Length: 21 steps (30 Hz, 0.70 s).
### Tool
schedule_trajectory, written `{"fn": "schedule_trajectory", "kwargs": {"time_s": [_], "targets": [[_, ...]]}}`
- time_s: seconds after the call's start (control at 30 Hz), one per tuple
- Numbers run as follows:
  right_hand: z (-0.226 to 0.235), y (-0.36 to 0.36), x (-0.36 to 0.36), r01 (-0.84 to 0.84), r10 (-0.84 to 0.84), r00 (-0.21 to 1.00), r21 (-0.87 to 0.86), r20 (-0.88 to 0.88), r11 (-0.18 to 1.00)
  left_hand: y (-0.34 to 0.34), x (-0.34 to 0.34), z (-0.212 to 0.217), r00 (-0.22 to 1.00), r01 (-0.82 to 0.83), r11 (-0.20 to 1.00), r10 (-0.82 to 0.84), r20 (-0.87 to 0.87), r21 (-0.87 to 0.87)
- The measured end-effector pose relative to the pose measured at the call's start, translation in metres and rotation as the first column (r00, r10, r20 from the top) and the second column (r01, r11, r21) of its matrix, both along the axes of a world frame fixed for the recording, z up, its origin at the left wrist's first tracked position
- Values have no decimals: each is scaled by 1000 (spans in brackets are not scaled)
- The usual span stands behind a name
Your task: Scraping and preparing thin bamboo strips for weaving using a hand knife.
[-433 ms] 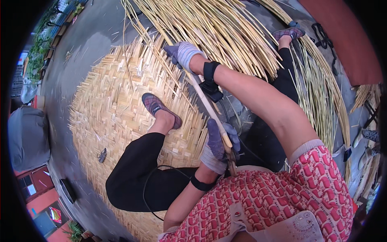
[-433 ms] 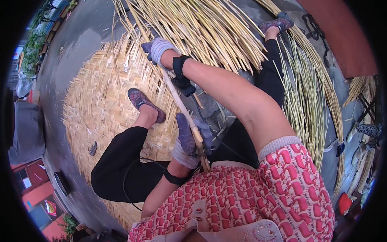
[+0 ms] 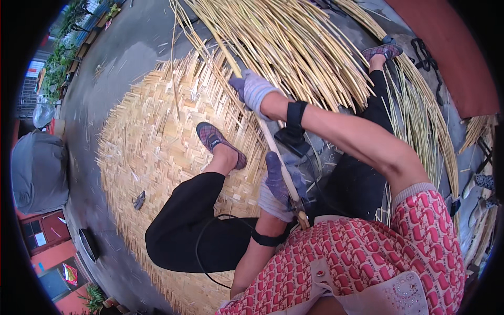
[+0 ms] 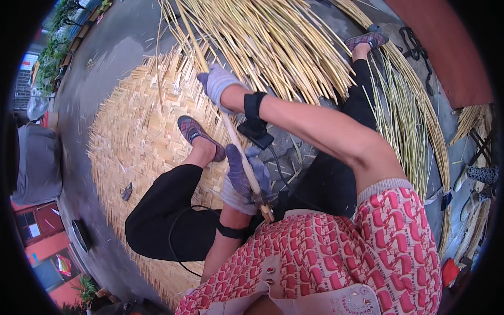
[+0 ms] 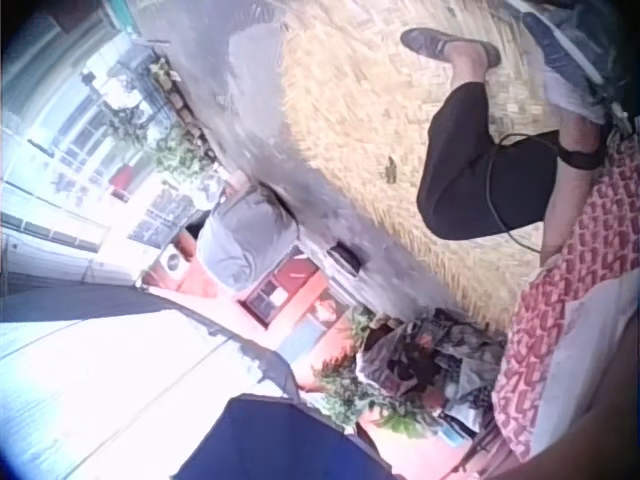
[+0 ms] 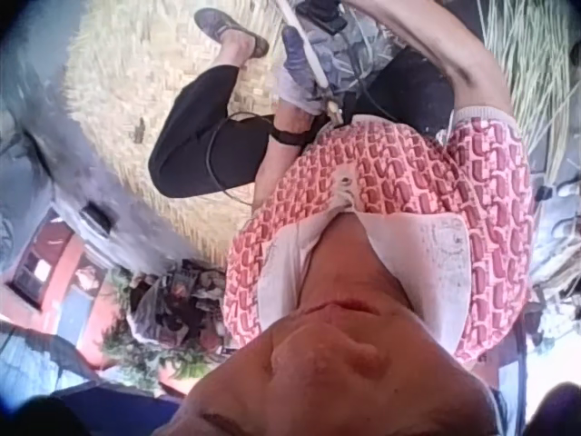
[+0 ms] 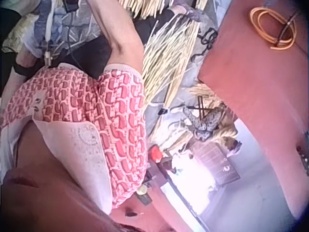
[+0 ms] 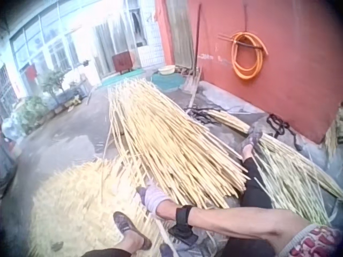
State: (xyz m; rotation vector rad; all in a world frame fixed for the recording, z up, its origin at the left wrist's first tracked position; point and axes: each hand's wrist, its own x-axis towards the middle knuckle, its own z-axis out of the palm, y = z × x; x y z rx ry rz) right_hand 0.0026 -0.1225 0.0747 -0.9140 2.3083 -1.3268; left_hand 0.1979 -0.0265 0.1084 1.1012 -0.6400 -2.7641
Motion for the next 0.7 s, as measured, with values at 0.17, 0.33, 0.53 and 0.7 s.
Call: {"fn": "schedule_trajectory", "kwargs": {"time_s": [0.17, 0.33, 0.53, 0.7], "targets": [[34, 50, 43, -338, 353, 933, 177, -65, 925, -18, -13, -16, 995, -102, 994, 101, 14, 39], [54, 89, 21, -139, 151, 950, -65, 273, 988, -82, -66, -43, 998, 21, 995, -27, -56, -98], [45, 185, 37, -356, 300, 934, 494, 192, 793, -66, -167, -59, 981, -48, 971, 90, 171, -234], [32, 326, 85, 76, 48, 980, 585, -194, 808, -60, -251, -80, 956, -153, 959, 204, 209, -237]]}}
